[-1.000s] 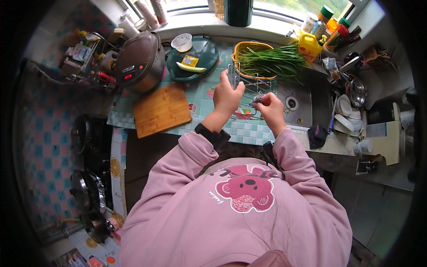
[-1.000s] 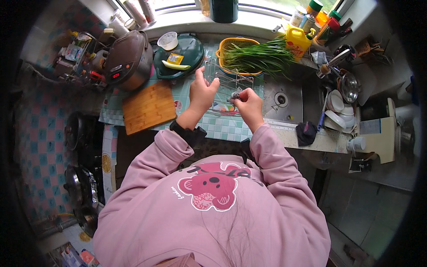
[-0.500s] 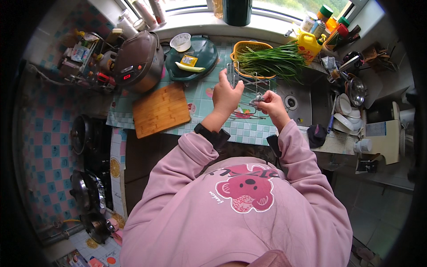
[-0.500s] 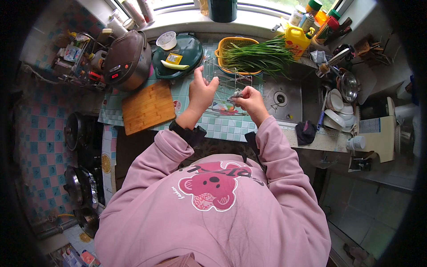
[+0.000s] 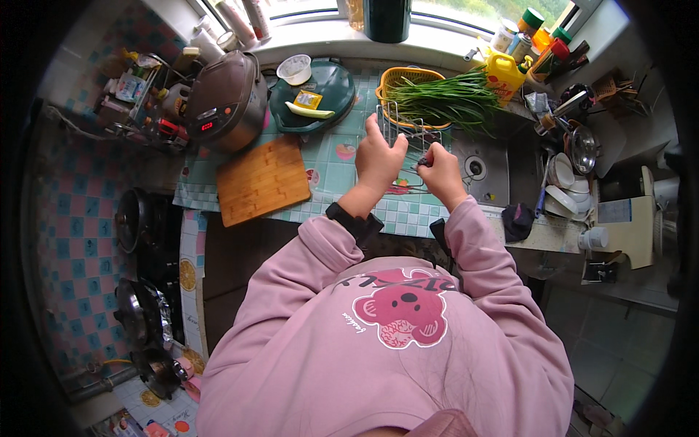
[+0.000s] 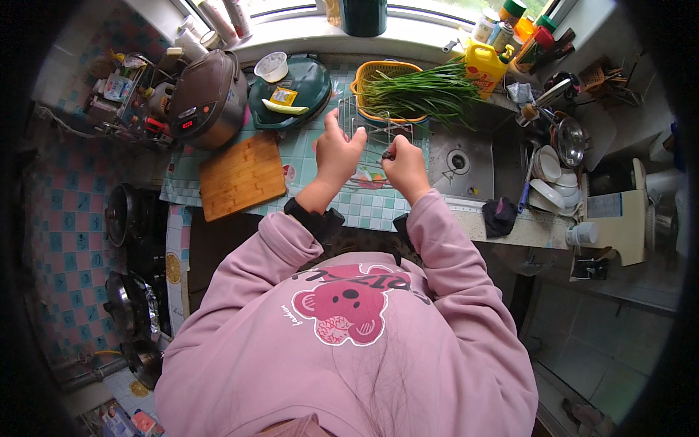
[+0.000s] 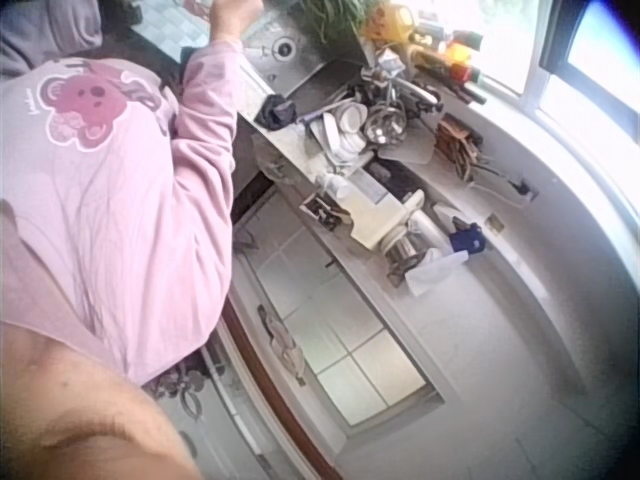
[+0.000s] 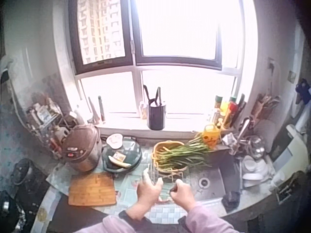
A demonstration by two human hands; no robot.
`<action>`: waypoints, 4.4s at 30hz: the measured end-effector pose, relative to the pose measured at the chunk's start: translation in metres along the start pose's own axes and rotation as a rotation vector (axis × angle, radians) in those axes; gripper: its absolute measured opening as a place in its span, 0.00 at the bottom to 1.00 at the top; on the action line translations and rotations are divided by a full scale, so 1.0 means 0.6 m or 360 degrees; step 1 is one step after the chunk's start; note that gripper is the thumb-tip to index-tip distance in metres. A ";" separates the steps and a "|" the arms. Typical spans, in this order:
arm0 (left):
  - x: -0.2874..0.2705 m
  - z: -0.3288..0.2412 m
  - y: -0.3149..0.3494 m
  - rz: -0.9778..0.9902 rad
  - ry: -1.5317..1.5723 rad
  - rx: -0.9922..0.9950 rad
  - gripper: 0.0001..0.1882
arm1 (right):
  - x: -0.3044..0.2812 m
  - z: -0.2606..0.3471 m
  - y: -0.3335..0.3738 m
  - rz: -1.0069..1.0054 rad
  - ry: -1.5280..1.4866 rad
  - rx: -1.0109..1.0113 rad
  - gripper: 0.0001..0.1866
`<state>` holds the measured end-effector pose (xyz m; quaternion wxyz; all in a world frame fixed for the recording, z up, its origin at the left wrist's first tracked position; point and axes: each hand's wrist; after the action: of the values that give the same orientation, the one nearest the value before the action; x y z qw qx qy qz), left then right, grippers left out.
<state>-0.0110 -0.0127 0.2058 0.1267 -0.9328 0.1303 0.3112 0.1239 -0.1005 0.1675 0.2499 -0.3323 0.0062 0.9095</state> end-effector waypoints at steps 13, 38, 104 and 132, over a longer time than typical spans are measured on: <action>-0.024 0.016 -0.016 0.0028 0.0080 -0.0073 0.35 | -0.008 -0.085 0.037 -0.0221 -0.2328 0.0920 0.07; 0.000 0.010 -0.020 -0.0083 0.0099 -0.0152 0.34 | -0.010 -0.024 0.005 0.0507 -0.0907 0.0254 0.16; 0.000 0.055 -0.035 -0.0371 0.0766 -0.0338 0.26 | -0.055 -0.023 0.031 0.0665 -0.1826 0.0653 0.13; -0.032 0.075 -0.018 -0.0368 0.1838 -0.1260 0.26 | 0.030 0.108 0.028 0.0227 -0.0356 -0.0889 0.09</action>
<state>-0.0472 0.0146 0.1845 -0.2789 -0.9325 -0.0461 -0.2247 0.0656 -0.0959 0.2045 0.0837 -0.2848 -0.2483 0.9221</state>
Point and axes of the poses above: each hand's wrist, its own y-axis away from the middle knuckle, its own x-axis out of the palm, z = x × y, and after that the axes turned 5 degrees about -y, right-handed
